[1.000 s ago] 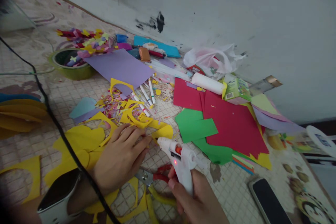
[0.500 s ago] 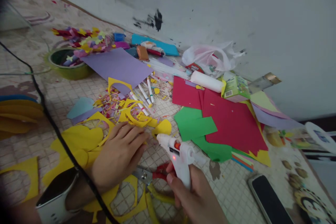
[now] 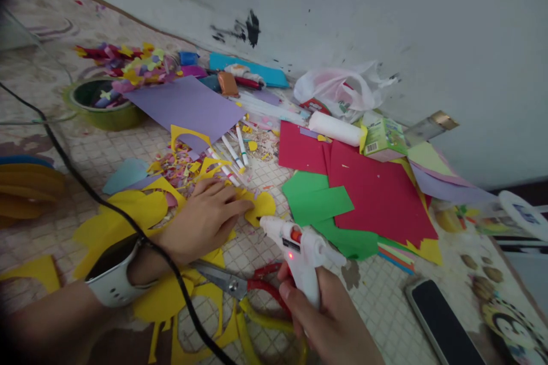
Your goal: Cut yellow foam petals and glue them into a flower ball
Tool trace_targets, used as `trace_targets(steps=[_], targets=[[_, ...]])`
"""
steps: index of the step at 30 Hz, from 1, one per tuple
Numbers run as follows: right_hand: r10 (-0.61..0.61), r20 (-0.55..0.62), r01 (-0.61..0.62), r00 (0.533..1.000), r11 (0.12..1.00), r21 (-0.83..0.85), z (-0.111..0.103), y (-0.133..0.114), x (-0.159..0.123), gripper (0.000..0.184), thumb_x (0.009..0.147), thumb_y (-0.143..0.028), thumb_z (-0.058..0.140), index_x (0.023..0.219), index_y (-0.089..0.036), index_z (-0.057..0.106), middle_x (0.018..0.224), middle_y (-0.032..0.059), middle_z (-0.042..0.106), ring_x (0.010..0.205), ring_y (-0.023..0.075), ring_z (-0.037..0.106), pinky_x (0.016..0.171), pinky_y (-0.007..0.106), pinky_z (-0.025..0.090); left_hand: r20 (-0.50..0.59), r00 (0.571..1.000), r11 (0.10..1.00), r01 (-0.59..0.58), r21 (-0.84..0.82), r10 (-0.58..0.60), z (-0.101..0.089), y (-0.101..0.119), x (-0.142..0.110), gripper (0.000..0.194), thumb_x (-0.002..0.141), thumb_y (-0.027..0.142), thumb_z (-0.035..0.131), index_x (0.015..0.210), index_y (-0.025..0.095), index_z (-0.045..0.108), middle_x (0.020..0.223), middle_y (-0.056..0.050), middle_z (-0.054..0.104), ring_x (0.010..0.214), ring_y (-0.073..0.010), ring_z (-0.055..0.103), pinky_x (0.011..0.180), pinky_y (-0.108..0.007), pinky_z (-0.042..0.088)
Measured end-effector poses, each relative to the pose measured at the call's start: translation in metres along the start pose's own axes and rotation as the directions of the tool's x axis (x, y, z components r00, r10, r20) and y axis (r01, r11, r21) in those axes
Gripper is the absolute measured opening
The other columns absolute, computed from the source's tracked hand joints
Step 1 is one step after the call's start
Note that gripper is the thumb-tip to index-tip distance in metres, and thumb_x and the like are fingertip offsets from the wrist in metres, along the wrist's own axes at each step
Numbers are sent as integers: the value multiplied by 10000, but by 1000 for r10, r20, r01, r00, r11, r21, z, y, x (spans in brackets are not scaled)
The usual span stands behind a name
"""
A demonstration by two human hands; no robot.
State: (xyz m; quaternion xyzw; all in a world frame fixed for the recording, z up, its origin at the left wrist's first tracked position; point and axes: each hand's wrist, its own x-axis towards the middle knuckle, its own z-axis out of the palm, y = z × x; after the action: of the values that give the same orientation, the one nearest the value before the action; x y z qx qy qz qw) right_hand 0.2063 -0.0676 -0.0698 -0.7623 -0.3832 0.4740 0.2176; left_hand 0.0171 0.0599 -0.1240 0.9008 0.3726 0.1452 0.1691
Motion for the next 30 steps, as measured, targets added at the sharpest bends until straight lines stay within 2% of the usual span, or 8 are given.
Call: trace_targets(steps=[4,9,16,22,25,30], targets=[[-23,1,23,1000,1000,15,5,-3,3,279,769,-455,590,876,-197,595,519,-59,483,466,119,504,439,226,416,-3,1000,999,10,-42,-10,1,-2,1,264,896,190,436,1015,251,664,877,-42,611,929,-223,545,934,-445,332],[7,56,-10,998,998,65,11,-5,6,301,759,-458,607,871,-179,603,531,-66,471,436,94,459,417,211,366,-6,1000,999,4,-47,-5,1,-3,0,264,904,215,428,1024,247,661,882,-47,608,928,-227,542,929,-452,324],[15,10,-15,1000,1000,-27,3,1,5,328,771,-490,580,894,-186,605,495,-55,489,476,129,494,461,243,402,-24,1000,999,-1,-46,0,2,-2,1,262,889,185,443,1009,250,667,867,-44,606,920,-223,536,914,-443,328],[1,77,-3,997,1000,30,9,-5,7,319,776,-487,588,885,-187,595,497,-65,468,435,111,465,412,218,369,-39,999,999,-10,-35,9,1,-3,0,264,896,185,440,1012,250,668,868,-45,606,913,-222,535,917,-446,326],[-12,64,10,998,1000,29,7,-3,6,312,766,-475,604,879,-185,607,508,-62,469,454,118,488,435,228,390,-45,999,999,-12,-34,11,2,-3,-1,261,882,171,455,1010,251,667,869,-44,608,915,-221,537,925,-447,322],[-2,27,1,1000,1000,22,5,-3,6,316,785,-482,583,892,-185,587,509,-53,498,458,110,464,418,214,358,-38,999,999,-6,-37,5,2,-3,-1,271,880,159,448,1012,255,665,876,-43,608,923,-224,536,914,-439,331]])
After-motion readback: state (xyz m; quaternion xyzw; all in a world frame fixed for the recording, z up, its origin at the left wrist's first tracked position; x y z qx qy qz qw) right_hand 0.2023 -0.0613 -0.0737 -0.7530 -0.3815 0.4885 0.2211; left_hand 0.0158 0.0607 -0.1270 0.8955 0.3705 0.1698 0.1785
